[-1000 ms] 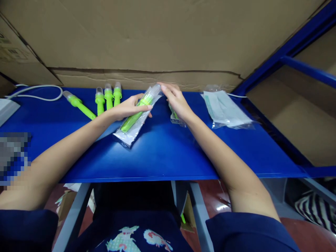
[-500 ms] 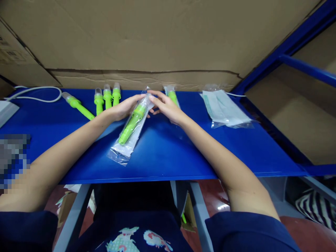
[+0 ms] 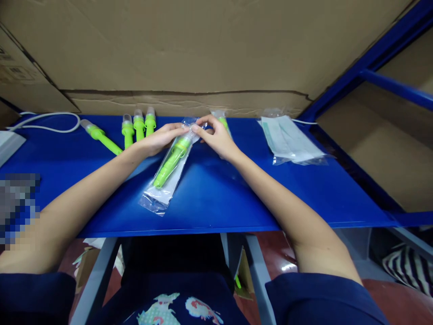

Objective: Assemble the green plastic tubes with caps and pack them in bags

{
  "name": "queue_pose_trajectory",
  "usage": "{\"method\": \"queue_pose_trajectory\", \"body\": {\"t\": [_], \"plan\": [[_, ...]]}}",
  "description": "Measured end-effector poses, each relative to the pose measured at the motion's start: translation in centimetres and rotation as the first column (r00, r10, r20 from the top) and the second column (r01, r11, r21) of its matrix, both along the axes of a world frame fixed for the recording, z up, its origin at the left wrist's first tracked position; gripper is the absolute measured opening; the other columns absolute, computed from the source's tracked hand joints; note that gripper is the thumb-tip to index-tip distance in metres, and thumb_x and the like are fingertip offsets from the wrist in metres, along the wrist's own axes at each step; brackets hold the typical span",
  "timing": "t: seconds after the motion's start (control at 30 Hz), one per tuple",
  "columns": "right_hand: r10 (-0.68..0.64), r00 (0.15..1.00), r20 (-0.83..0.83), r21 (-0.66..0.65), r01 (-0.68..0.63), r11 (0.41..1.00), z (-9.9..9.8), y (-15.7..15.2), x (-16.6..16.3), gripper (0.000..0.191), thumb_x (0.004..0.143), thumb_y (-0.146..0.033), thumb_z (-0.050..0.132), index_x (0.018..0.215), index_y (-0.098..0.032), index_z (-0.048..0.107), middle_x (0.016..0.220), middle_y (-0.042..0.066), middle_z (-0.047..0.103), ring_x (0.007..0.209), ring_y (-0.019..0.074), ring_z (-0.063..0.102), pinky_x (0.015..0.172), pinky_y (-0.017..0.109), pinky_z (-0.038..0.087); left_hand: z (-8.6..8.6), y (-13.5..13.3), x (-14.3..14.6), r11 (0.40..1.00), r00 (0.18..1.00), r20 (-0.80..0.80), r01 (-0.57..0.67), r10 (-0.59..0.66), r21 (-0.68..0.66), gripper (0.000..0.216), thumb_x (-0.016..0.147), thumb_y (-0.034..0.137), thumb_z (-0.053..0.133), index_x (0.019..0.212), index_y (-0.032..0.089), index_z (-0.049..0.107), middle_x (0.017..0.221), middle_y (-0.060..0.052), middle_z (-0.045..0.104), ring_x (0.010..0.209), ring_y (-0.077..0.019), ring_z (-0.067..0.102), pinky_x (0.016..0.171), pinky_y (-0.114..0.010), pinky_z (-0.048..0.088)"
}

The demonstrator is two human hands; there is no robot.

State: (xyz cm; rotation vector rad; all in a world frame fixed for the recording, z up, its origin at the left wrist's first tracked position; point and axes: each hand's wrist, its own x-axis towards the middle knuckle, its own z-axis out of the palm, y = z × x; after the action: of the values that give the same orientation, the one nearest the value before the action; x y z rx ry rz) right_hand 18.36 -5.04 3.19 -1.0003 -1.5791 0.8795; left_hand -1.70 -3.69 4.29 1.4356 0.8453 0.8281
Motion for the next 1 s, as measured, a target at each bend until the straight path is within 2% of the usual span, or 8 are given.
{"method": "queue_pose_trajectory", "body": {"t": [0.17, 0.27, 0.43, 0.57, 0.7, 0.83, 1.0], "plan": [[0.01, 1.0, 0.028, -0.002, -0.01, 1.0, 0.3, -0.3, 0.0, 0.048, 0.074, -0.067, 0.084, 0.099, -0.027, 0.076, 0.106, 0.004, 0.073, 0.082, 0.0185, 0.065, 0.067, 0.033, 0.061, -0.6, 0.8, -0.3, 0.995, 0.999, -0.037, -0.002, 0.005, 0.102, 0.039, 0.089, 0.049, 0.073, 0.095, 0.011, 0.073, 0.09, -0.008, 0.074, 0.08, -0.0158, 0.065, 0.079, -0.028, 0.046], [0.045, 0.999, 0.018, -0.018, -0.045, 0.999, 0.2, -0.5, -0.2, 0.04, 0.079, -0.061, 0.083, 0.101, -0.028, 0.077, 0.115, 0.004, 0.074, 0.09, 0.0205, 0.066, 0.069, 0.034, 0.061, -0.7, 1.0, -0.5, 0.992, 0.999, -0.042, -0.013, 0.019, 0.126, 0.046, 0.087, 0.057, 0.074, 0.092, 0.011, 0.072, 0.087, -0.007, 0.073, 0.079, -0.0161, 0.064, 0.079, -0.028, 0.047], [0.086, 0.996, -0.003, -0.083, -0.086, 0.993, 0.0, -0.6, -0.4, 0.031, 0.088, -0.045, 0.08, 0.115, -0.03, 0.075, 0.121, 0.004, 0.073, 0.094, 0.0205, 0.067, 0.072, 0.033, 0.062, -0.3, 0.4, -0.4, 0.998, 0.997, -0.075, 0.002, 0.003, 0.062, 0.045, 0.086, 0.056, 0.074, 0.09, 0.012, 0.07, 0.079, -0.006, 0.068, 0.071, -0.0154, 0.061, 0.074, -0.03, 0.049], [0.116, 0.993, 0.037, -0.051, -0.115, 0.992, -0.3, -0.4, -0.4, 0.037, 0.088, -0.054, 0.076, 0.117, -0.031, 0.075, 0.126, 0.003, 0.072, 0.097, 0.0213, 0.068, 0.071, 0.033, 0.063, 0.0, 0.1, 0.0, 0.998, 0.997, -0.056, -0.058, 0.058, 0.008, 0.034, 0.086, 0.048, 0.072, 0.093, 0.014, 0.068, 0.078, -0.004, 0.065, 0.071, -0.0154, 0.06, 0.073, -0.029, 0.047], [0.055, 0.998, 0.037, 0.005, -0.055, 0.998, -0.7, -0.2, -0.6, 0.047, 0.081, -0.065, 0.079, 0.114, -0.031, 0.074, 0.118, 0.004, 0.072, 0.094, 0.0218, 0.068, 0.072, 0.035, 0.063, 0.1, 0.1, 0.3, 0.992, 0.992, -0.009, -0.125, 0.125, -0.001, 0.03, 0.082, 0.036, 0.071, 0.106, 0.018, 0.065, 0.088, -0.001, 0.067, 0.078, -0.0138, 0.062, 0.07, -0.024, 0.046], [-0.005, 1.0, 0.0, 0.02, 0.005, 1.0, -0.7, -0.2, -0.7, 0.051, 0.073, -0.071, 0.083, 0.1, -0.03, 0.071, 0.109, 0.004, 0.07, 0.089, 0.0213, 0.066, 0.068, 0.034, 0.062, 0.1, 0.2, 0.3, 0.991, 0.991, 0.004, -0.134, 0.134, 0.03, 0.024, 0.082, 0.035, 0.07, 0.099, 0.019, 0.065, 0.081, 0.001, 0.065, 0.072, -0.0126, 0.06, 0.062, -0.022, 0.042], [0.064, 0.997, 0.038, -0.026, -0.063, 0.998, -0.1, -0.5, -0.7, 0.053, 0.077, -0.075, 0.078, 0.091, -0.025, 0.071, 0.093, 0.003, 0.068, 0.083, 0.0183, 0.063, 0.069, 0.032, 0.06, -0.1, 0.4, 0.3, 0.98, 0.989, 0.021, -0.149, 0.147, 0.133, 0.015, 0.083, 0.031, 0.065, 0.088, 0.017, 0.066, 0.084, 0.0, 0.064, 0.075, -0.0124, 0.057, 0.063, -0.023, 0.041]]}}
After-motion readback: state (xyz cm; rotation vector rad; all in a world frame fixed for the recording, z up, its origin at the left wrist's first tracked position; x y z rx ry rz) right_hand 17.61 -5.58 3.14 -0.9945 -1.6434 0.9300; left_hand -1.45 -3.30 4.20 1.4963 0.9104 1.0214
